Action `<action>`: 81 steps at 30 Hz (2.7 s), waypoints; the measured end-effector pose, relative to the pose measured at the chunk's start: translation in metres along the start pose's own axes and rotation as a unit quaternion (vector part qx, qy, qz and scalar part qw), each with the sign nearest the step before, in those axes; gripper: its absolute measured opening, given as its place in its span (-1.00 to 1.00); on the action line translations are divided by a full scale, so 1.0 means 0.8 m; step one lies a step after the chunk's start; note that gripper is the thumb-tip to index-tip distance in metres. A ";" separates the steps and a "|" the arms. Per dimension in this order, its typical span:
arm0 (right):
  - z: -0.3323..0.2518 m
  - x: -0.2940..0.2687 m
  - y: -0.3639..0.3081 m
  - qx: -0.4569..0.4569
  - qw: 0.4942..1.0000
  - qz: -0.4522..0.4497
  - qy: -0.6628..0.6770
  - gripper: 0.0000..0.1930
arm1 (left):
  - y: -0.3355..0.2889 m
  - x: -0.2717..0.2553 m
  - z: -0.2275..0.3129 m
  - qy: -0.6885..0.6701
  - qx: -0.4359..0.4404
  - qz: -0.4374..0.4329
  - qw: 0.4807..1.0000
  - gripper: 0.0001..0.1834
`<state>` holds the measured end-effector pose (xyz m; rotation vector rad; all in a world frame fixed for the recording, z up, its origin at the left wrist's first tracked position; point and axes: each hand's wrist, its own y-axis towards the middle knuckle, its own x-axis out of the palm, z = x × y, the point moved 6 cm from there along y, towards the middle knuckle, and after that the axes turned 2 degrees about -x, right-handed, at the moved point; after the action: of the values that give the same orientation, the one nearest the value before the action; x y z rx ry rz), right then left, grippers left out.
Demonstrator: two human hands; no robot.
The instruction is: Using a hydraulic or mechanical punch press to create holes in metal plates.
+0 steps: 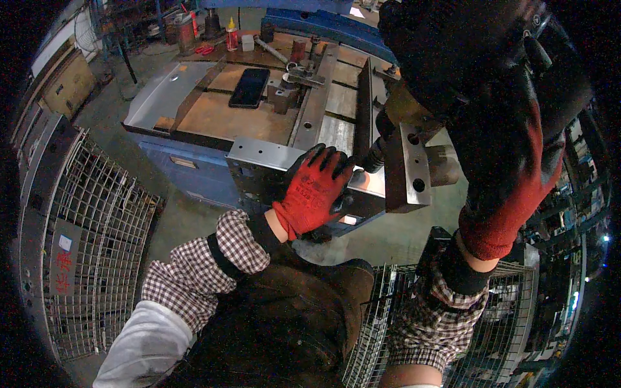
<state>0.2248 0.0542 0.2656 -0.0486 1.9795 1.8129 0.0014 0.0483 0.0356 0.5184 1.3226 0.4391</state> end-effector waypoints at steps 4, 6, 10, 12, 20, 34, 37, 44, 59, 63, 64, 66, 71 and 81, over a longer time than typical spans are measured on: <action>0.030 0.052 0.042 -0.108 0.986 -0.001 -0.131 -0.64 | -0.001 0.003 -0.001 0.009 -0.007 -0.006 1.000 -0.06; 0.036 0.059 0.055 -0.006 0.998 -0.007 0.056 -0.59 | -0.003 -0.002 -0.005 0.004 -0.007 -0.023 1.000 -0.07; 0.032 0.067 0.086 0.139 0.937 -0.015 0.321 -0.49 | -0.003 0.002 -0.006 0.037 -0.002 0.017 0.999 -0.10; 0.020 0.063 0.102 0.130 0.938 -0.029 0.320 -0.49 | -0.001 0.002 -0.004 0.007 0.001 0.003 1.000 -0.15; -0.068 0.090 0.152 -0.128 0.977 -0.130 0.106 -0.50 | 0.002 0.002 -0.002 0.024 -0.008 -0.010 1.000 -0.22; -0.132 0.155 0.163 -0.098 0.970 -0.019 0.222 -0.53 | 0.001 -0.014 0.005 0.049 -0.005 0.007 0.999 -0.12; -0.118 0.213 0.159 0.212 0.748 0.003 0.628 -0.57 | 0.004 -0.011 0.004 0.034 -0.015 -0.006 0.999 -0.10; -0.152 0.203 0.151 0.187 0.771 0.027 0.608 -0.70 | 0.002 -0.011 0.007 0.061 -0.013 -0.024 0.998 -0.07; -0.155 0.232 0.140 0.165 0.832 0.084 0.523 -0.71 | 0.007 0.042 -0.009 0.041 -0.013 0.043 0.998 -0.06; -0.156 0.240 0.132 0.190 0.854 0.081 0.478 -0.70 | -0.001 0.044 -0.018 -0.065 -0.025 0.028 0.997 -0.04; -0.146 0.239 0.127 0.194 0.856 0.079 0.473 -0.70 | 0.000 0.029 -0.005 -0.006 -0.036 0.035 0.999 -0.04; -0.139 0.237 0.126 0.216 0.856 0.032 0.468 -0.69 | -0.002 0.016 0.003 0.056 -0.048 0.044 0.996 -0.05; -0.145 0.224 0.122 0.193 0.865 0.066 0.459 -0.66 | 0.000 0.036 0.013 0.082 -0.041 0.057 0.994 -0.05; -0.160 0.230 0.124 0.208 0.845 0.062 0.489 -0.63 | 0.001 0.117 -0.036 -0.761 -0.048 0.183 0.620 -0.03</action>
<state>-0.0111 -0.0042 0.2981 -0.8829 3.0872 1.4875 -0.0082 0.1059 -0.0427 0.7744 -0.4985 0.2239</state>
